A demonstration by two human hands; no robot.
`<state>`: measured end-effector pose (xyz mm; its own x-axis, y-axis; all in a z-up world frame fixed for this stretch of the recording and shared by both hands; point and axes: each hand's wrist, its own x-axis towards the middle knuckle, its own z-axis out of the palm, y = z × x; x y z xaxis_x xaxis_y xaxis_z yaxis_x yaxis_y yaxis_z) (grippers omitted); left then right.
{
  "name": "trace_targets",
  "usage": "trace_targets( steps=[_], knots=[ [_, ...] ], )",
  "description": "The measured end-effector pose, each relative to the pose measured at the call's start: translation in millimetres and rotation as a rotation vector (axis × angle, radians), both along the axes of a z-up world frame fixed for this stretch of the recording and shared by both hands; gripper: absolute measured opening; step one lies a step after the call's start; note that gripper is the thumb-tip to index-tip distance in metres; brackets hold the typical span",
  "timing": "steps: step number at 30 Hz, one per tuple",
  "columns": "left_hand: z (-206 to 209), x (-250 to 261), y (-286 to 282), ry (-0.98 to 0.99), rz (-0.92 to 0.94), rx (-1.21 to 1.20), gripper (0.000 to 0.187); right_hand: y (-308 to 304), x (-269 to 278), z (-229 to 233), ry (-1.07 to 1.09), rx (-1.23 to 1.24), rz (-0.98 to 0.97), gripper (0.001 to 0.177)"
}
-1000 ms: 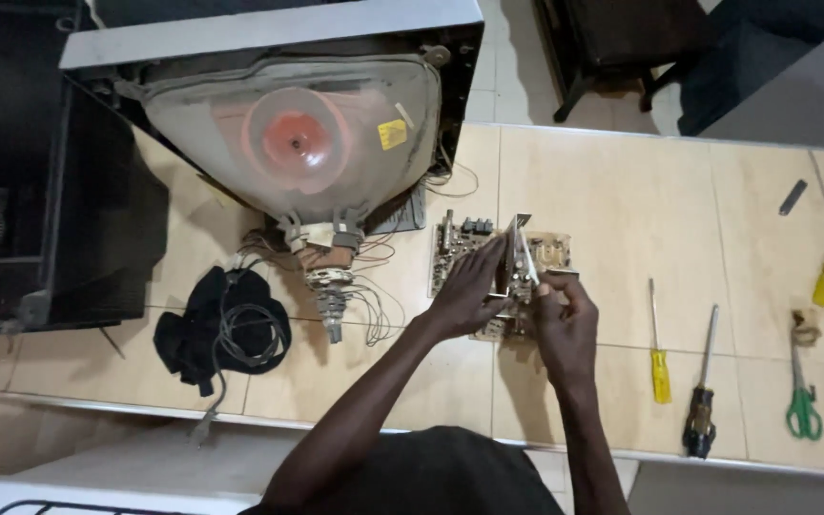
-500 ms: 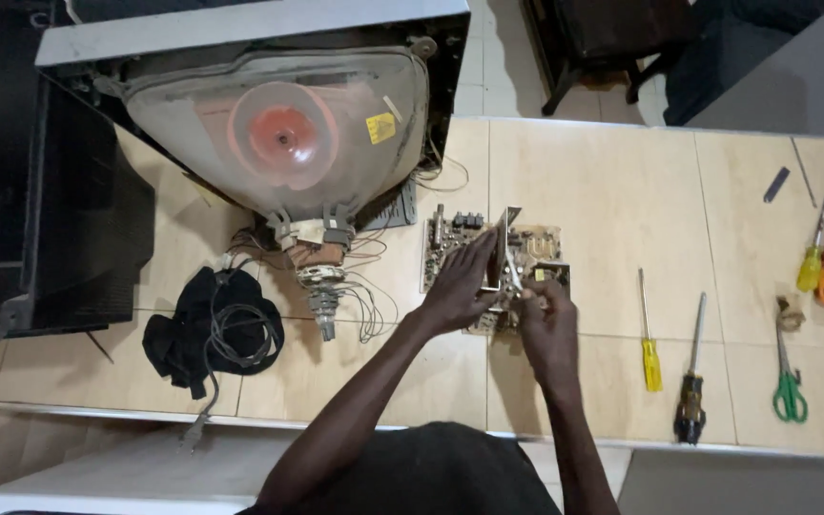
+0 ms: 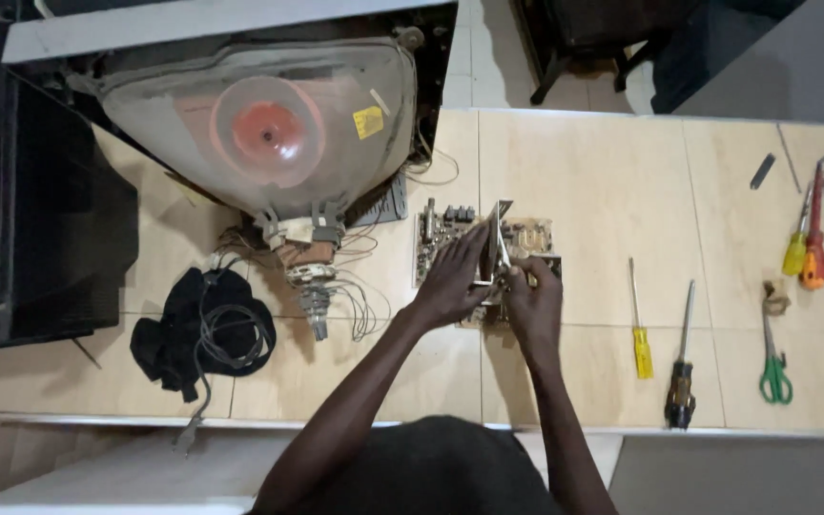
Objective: Cleaning a circuit board from a disassembled television using a toothbrush and a screwdriver.
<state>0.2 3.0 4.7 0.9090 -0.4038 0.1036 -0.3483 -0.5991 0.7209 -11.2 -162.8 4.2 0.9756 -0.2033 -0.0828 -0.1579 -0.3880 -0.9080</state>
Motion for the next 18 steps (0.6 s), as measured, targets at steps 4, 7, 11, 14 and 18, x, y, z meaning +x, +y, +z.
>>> trace_targets(
  steps=[4,7,11,14,18],
  knots=[
    [-8.4,5.0,1.1,0.037,0.000,-0.022,0.096,9.7,-6.7,66.0,0.168,0.178,-0.091,0.020],
    [-14.0,-1.0,-3.8,-0.006,0.004,0.011,0.099,-15.1,-12.7,26.6,0.118,0.115,0.016,0.015],
    [-10.5,5.3,0.5,0.068,0.061,-0.002,0.097,-40.7,-23.1,89.3,0.148,0.416,0.071,0.022],
    [14.3,-12.9,-12.4,0.104,0.106,-0.023,0.101,-56.6,-42.5,105.5,0.126,0.509,0.055,0.025],
    [39.3,-7.9,-16.6,0.413,0.060,-0.071,0.124,-49.0,-48.6,97.1,0.168,0.544,-0.027,0.026]
  ],
)
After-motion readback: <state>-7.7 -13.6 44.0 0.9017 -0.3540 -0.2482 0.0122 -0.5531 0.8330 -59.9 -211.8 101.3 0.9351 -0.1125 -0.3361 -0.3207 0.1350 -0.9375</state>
